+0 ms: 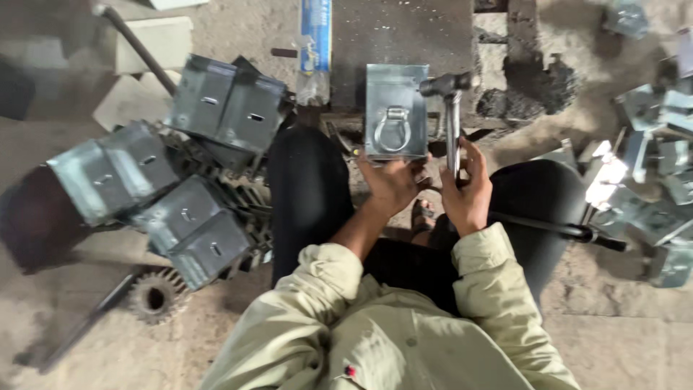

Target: The person sits on the floor and welds metal handles onto small rectangular metal boxes. They pick up a box, place a handle on it, and use a welding torch to secure it, repeating this process for several boxes.

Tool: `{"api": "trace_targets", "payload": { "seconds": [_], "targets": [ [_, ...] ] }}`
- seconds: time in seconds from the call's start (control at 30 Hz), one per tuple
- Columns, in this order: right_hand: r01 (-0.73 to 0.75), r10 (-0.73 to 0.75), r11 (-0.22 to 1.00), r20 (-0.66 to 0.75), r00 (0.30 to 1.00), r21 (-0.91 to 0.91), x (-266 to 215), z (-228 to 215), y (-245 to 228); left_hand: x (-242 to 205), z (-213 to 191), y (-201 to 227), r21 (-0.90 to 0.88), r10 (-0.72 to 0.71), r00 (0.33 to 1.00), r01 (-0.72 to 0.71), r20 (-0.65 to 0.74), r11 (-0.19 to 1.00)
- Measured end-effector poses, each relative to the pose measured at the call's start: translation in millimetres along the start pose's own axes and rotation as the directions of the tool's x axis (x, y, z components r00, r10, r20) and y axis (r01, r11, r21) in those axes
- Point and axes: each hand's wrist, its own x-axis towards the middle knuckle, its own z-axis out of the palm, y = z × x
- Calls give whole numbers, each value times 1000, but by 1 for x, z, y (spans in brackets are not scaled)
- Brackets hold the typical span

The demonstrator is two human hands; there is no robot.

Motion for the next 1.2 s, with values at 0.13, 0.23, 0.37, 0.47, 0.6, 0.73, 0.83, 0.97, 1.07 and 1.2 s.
{"api": "trace_targets", "payload": {
  "seconds": [0.13,0.23,0.37,0.47,0.6,0.73,0.83,0.97,1.07,1.2],
  "targets": [
    [172,-172,985,13,985,6,61,-5,33,-4,0,-6,-17,23,999,-23,-27,1000],
    [358,-325,878,152,933,-318,124,-11,33,-1,13,4,51,9,991,-2,-131,999],
    [459,-412,795,203,888,-397,158,-28,-4,-8,35,11,506,265,935,-116,-234,855],
    [381,-413,870,-42,910,-312,127,-78,-21,-16,64,48,866,476,878,-198,-51,459],
    [242,-222,970,-424,878,-5,37,-168,18,18,100,153,881,318,893,-156,319,-446],
    [-7,-110,985,-669,735,-170,-68,-230,113,76,104,228,523,29,963,-121,269,-844],
    [-302,184,952,-721,668,-38,-133,-224,159,99,80,251,503,-15,946,-186,325,-844],
    [-430,723,649,-333,605,628,-127,-205,159,93,72,244,565,32,968,-118,247,-817],
    [-270,721,450,-168,672,851,-93,-211,165,82,77,231,585,69,969,-86,237,-807],
    [42,530,295,-200,824,955,-34,-209,154,77,86,230,602,126,968,-31,218,-798]
  ]
}}
